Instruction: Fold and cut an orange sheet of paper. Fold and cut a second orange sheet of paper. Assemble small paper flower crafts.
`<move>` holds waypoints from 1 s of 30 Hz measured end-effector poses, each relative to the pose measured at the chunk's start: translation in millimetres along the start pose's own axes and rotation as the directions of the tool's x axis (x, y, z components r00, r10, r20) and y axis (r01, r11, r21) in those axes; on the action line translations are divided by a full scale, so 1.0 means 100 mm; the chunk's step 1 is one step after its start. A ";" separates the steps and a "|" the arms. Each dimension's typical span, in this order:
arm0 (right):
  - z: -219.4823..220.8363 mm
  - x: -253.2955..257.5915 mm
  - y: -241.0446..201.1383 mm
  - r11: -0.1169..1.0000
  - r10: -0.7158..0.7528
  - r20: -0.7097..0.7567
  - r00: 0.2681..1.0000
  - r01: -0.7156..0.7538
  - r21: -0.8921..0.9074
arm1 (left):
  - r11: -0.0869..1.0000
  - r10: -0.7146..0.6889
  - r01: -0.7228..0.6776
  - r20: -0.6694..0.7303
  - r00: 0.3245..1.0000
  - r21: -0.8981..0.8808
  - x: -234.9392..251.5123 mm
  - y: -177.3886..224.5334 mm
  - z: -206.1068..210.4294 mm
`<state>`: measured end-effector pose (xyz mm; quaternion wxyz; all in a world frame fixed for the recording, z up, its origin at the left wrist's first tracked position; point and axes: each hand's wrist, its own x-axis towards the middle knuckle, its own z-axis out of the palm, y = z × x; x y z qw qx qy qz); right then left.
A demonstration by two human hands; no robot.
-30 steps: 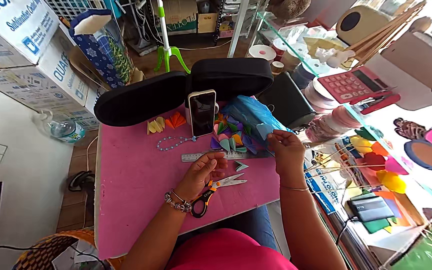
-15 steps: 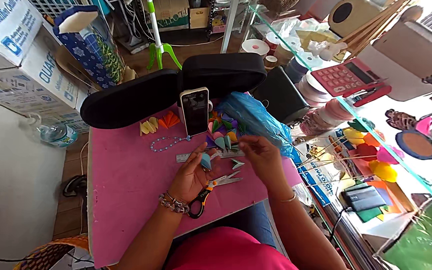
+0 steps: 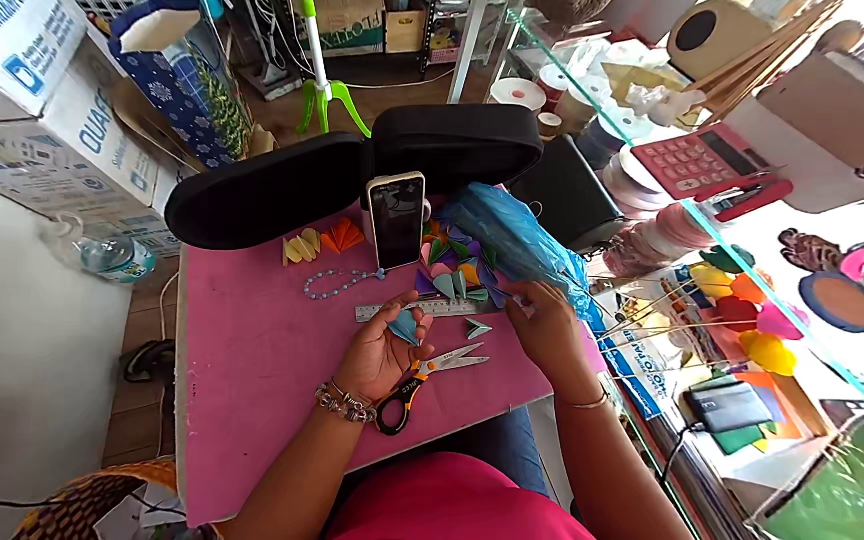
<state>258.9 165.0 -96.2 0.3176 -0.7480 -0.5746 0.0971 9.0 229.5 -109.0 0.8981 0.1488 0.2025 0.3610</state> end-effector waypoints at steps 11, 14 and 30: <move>0.01 -0.14 -0.10 0.996 -0.063 0.323 0.944 0.081 -0.043 | 0.995 0.054 -0.058 0.054 0.997 0.080 0.02 -0.03 -0.07; 0.07 -0.15 -0.09 0.998 -0.053 0.281 0.958 0.064 -0.029 | 0.990 0.060 -0.066 0.056 0.997 0.123 0.01 -0.03 -0.05; 0.34 -0.34 -0.81 0.840 -0.191 -0.015 0.981 0.172 0.514 | 0.992 0.061 -0.082 0.211 0.975 0.092 0.03 -0.09 -0.04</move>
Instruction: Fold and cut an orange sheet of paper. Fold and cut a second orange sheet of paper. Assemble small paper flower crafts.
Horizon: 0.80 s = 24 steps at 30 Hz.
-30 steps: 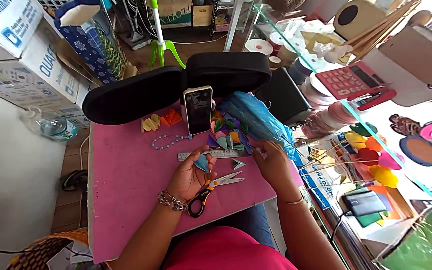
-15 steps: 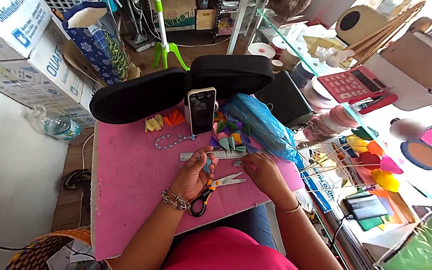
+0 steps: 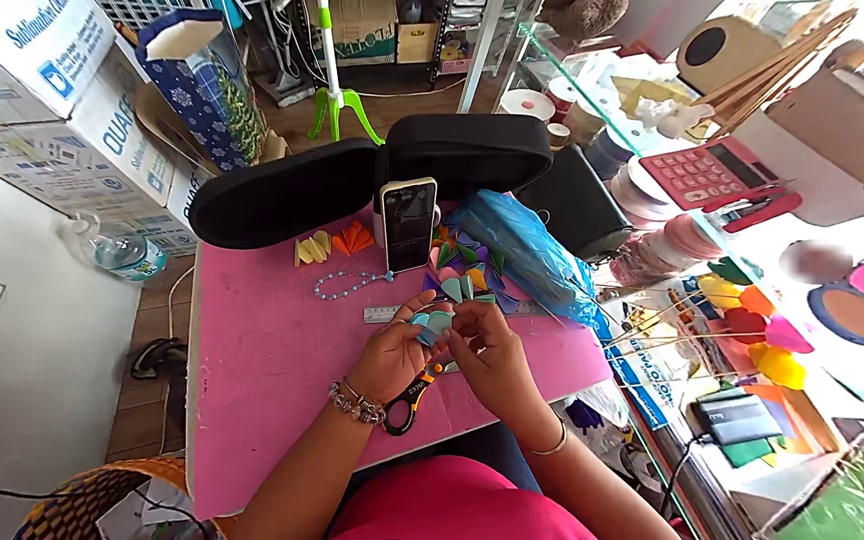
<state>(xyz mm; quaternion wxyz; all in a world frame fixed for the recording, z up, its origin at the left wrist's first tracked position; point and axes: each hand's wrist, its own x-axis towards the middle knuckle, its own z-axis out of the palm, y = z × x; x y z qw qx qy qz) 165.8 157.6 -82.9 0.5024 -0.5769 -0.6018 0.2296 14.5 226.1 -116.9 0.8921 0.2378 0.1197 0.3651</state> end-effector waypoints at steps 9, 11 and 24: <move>-0.03 0.08 0.12 0.991 -0.011 -0.042 0.999 0.005 -0.132 | 0.995 -0.042 0.022 -0.220 0.975 -0.093 0.00 -0.01 0.04; -0.18 0.23 0.27 0.962 0.015 -0.113 0.993 -0.045 -0.269 | 0.997 -0.052 0.035 -0.261 0.964 -0.069 0.00 0.02 0.04; -0.24 0.48 0.50 0.839 0.181 -0.183 0.966 -0.249 -0.484 | 0.989 -0.040 0.007 -0.224 0.974 -0.148 -0.02 0.08 0.07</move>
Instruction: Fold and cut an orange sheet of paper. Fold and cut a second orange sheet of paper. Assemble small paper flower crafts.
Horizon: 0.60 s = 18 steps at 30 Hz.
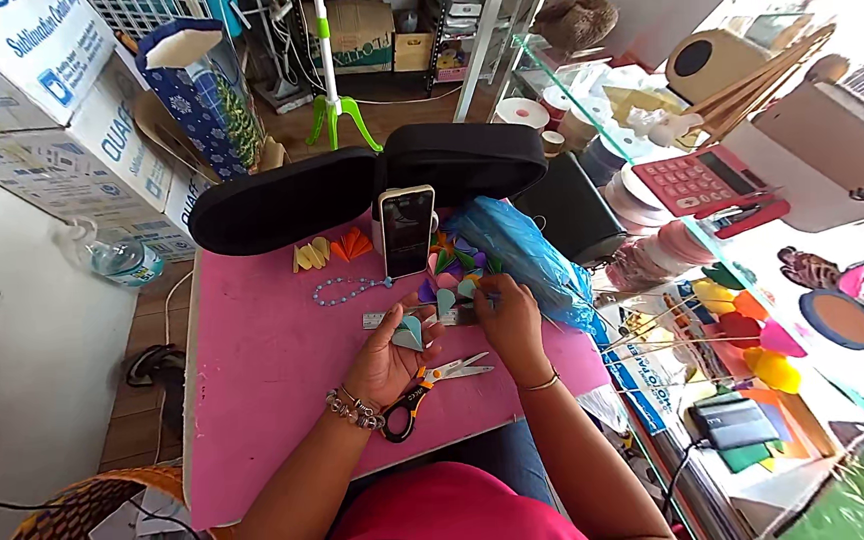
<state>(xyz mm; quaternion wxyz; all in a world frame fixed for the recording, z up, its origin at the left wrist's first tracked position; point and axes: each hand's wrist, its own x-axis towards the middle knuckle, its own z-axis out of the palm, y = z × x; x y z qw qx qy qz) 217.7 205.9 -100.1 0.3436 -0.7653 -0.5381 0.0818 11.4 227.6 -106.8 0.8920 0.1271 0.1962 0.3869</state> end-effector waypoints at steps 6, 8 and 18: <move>-0.15 -0.21 -0.31 0.872 -0.129 0.006 0.992 0.111 0.477 | 0.999 -0.020 0.023 0.067 0.998 -0.037 0.00 -0.04 -0.02; -0.13 -0.24 -0.38 0.826 -0.172 0.038 0.984 0.123 0.549 | 0.998 -0.014 0.021 0.104 0.994 -0.063 0.00 -0.04 -0.03; 0.09 -0.14 -0.08 0.993 -0.103 0.001 0.995 0.103 0.065 | 0.994 0.085 -0.091 0.093 0.992 0.062 -0.02 -0.01 -0.03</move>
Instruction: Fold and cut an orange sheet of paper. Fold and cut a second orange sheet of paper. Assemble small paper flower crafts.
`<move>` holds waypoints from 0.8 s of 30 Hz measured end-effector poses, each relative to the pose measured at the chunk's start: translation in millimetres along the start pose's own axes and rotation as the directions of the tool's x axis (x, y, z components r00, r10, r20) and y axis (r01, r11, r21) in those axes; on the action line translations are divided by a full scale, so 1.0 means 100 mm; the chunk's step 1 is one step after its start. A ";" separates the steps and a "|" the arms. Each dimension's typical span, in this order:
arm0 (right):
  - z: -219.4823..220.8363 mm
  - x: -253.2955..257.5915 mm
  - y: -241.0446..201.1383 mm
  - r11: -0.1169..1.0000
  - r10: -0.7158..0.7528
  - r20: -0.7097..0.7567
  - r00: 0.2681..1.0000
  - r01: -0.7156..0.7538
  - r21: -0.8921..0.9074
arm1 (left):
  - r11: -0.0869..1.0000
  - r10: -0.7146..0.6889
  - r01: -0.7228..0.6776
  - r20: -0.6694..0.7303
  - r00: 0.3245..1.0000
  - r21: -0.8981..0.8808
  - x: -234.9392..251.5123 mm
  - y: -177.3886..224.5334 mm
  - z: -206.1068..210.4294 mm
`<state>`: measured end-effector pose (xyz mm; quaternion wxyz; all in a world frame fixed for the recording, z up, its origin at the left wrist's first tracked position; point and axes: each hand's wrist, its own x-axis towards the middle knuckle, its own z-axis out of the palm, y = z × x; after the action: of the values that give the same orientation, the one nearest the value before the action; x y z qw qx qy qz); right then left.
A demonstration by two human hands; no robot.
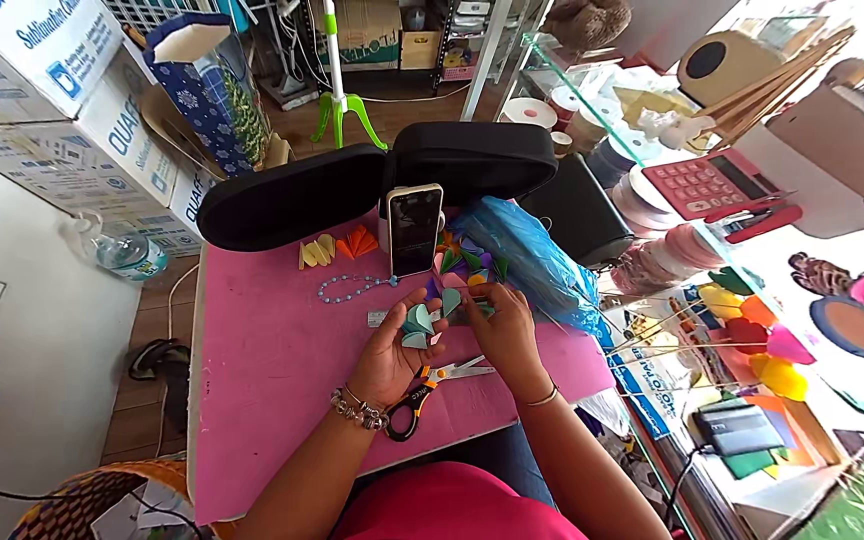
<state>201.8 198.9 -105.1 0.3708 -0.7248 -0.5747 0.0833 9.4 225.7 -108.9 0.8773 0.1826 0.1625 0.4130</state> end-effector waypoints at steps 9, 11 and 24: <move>-0.03 -0.40 -0.12 0.928 -0.218 -0.129 0.967 0.247 0.279 | 0.915 0.085 -0.141 0.160 0.983 0.377 -0.02 -0.04 0.00; -0.01 -0.51 -0.15 0.905 -0.247 -0.135 0.960 0.278 0.322 | 0.867 0.105 -0.205 0.237 0.966 0.454 -0.01 -0.07 -0.01; 0.03 -0.63 0.02 0.913 -0.377 -0.097 0.921 0.387 0.129 | 0.592 0.018 -0.356 0.429 0.903 0.723 -0.01 -0.17 -0.04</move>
<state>181.0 143.6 -127.6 0.4516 -0.5719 -0.6843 0.0253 18.9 215.7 -119.8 0.6709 0.6410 0.1344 0.3476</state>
